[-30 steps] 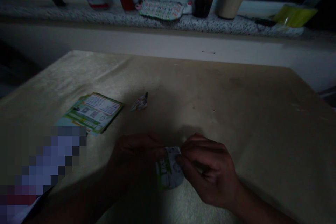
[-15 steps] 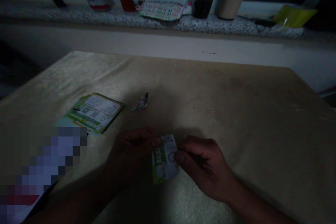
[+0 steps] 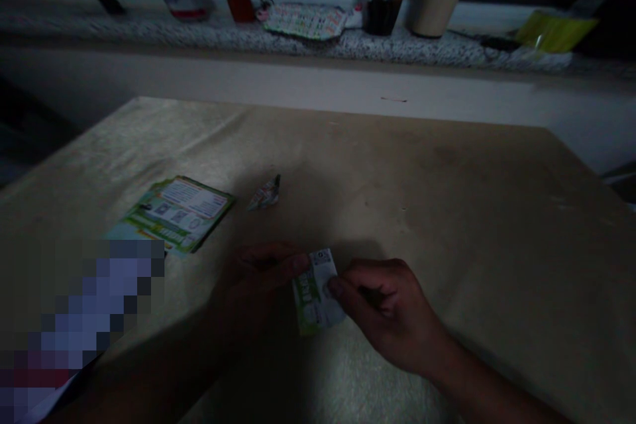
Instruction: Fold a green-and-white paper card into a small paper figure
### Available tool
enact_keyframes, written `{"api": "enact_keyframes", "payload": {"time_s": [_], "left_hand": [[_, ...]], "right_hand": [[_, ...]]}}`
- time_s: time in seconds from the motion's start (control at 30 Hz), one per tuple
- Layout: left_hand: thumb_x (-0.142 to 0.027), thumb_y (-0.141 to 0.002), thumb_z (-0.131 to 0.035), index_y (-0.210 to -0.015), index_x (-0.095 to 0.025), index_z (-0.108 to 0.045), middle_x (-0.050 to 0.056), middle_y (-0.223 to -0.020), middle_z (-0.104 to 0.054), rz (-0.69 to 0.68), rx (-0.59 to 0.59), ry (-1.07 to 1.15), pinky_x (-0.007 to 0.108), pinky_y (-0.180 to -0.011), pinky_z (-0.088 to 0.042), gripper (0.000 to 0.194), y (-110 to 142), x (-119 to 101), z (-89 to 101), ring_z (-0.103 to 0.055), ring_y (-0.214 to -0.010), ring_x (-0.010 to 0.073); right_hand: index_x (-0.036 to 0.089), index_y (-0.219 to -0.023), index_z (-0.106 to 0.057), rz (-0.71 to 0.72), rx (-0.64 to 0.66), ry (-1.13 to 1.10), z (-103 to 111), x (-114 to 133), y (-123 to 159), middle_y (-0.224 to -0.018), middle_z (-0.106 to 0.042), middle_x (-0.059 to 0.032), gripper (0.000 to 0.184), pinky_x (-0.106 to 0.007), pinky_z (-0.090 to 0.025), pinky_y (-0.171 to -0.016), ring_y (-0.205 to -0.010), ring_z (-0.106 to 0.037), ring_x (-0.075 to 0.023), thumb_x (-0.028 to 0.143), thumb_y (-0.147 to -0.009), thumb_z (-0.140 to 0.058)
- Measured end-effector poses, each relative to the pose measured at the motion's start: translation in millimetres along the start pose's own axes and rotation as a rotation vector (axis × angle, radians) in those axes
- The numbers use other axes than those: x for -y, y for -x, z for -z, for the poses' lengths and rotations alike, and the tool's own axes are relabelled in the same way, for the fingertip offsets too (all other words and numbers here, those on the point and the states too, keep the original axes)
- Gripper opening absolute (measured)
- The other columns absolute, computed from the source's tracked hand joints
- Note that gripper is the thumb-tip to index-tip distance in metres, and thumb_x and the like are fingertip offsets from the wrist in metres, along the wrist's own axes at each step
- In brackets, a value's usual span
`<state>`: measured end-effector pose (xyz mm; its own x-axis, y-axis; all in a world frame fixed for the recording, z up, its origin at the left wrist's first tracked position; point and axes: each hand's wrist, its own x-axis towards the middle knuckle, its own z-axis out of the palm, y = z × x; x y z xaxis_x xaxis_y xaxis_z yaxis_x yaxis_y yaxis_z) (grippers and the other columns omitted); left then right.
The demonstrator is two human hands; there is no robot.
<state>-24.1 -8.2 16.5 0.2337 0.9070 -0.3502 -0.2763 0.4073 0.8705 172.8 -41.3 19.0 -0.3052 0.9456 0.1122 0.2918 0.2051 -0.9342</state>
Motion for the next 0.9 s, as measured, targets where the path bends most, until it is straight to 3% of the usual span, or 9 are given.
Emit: {"api": "enact_keyframes", "payload": {"time_s": [0.13,0.23,0.5,0.7,0.9], "left_hand": [[-0.029,-0.068,-0.087,-0.062,-0.017,-0.076,0.001,-0.060,-0.071,-0.009,-0.075,0.026,0.027,-0.058,-0.050,0.017,-3.1,-3.4,2.4,-0.064,-0.056,0.0141],[-0.029,-0.070,-0.086,-0.066,-0.016,-0.077,0.002,-0.062,-0.072,-0.012,-0.054,0.046,0.027,-0.059,-0.051,0.017,-3.1,-2.8,3.0,-0.065,-0.057,0.0143],[-0.028,-0.072,-0.085,-0.067,-0.017,-0.077,0.001,-0.064,-0.074,-0.009,-0.027,0.021,0.027,-0.061,-0.052,0.015,-3.3,0.1,2.7,-0.066,-0.058,0.0135],[-0.029,-0.069,-0.085,-0.063,-0.016,-0.076,0.002,-0.061,-0.072,0.027,-0.077,-0.001,0.028,-0.058,-0.050,0.017,-3.5,-1.0,0.1,-0.065,-0.056,0.0151],[-0.029,-0.068,-0.085,-0.063,-0.014,-0.075,0.003,-0.061,-0.071,0.033,-0.086,0.044,0.029,-0.059,-0.050,0.018,-6.8,-2.2,0.6,-0.065,-0.056,0.0158]], "right_hand": [[0.019,-0.072,-0.057,-0.072,0.052,-0.104,0.7,-6.0,0.5,-0.061,-0.039,0.0044,0.042,-0.025,-0.030,-0.049,-0.055,-0.035,-0.0097,0.044,-0.103,-0.048],[0.018,-0.072,-0.057,-0.084,0.078,-0.133,0.0,-8.0,0.8,-0.062,-0.040,0.0034,0.045,-0.027,-0.030,-0.050,-0.057,-0.036,-0.0109,0.048,-0.104,-0.045],[0.019,-0.060,-0.047,-0.082,0.049,-0.052,-5.4,-6.5,0.8,-0.057,-0.032,0.0059,0.047,-0.024,-0.025,-0.045,-0.051,-0.030,-0.0081,0.039,-0.102,-0.052],[0.016,-0.061,-0.060,-0.013,0.040,0.000,-4.5,-2.5,-0.1,-0.051,-0.054,0.0025,0.044,-0.022,-0.031,-0.042,-0.044,-0.047,-0.0074,0.031,-0.102,-0.052],[0.016,-0.062,-0.062,-0.072,0.026,-0.023,-6.3,-4.3,-1.1,-0.050,-0.059,0.0004,0.046,-0.019,-0.041,-0.043,-0.046,-0.057,-0.0092,0.036,-0.102,-0.051]]}}
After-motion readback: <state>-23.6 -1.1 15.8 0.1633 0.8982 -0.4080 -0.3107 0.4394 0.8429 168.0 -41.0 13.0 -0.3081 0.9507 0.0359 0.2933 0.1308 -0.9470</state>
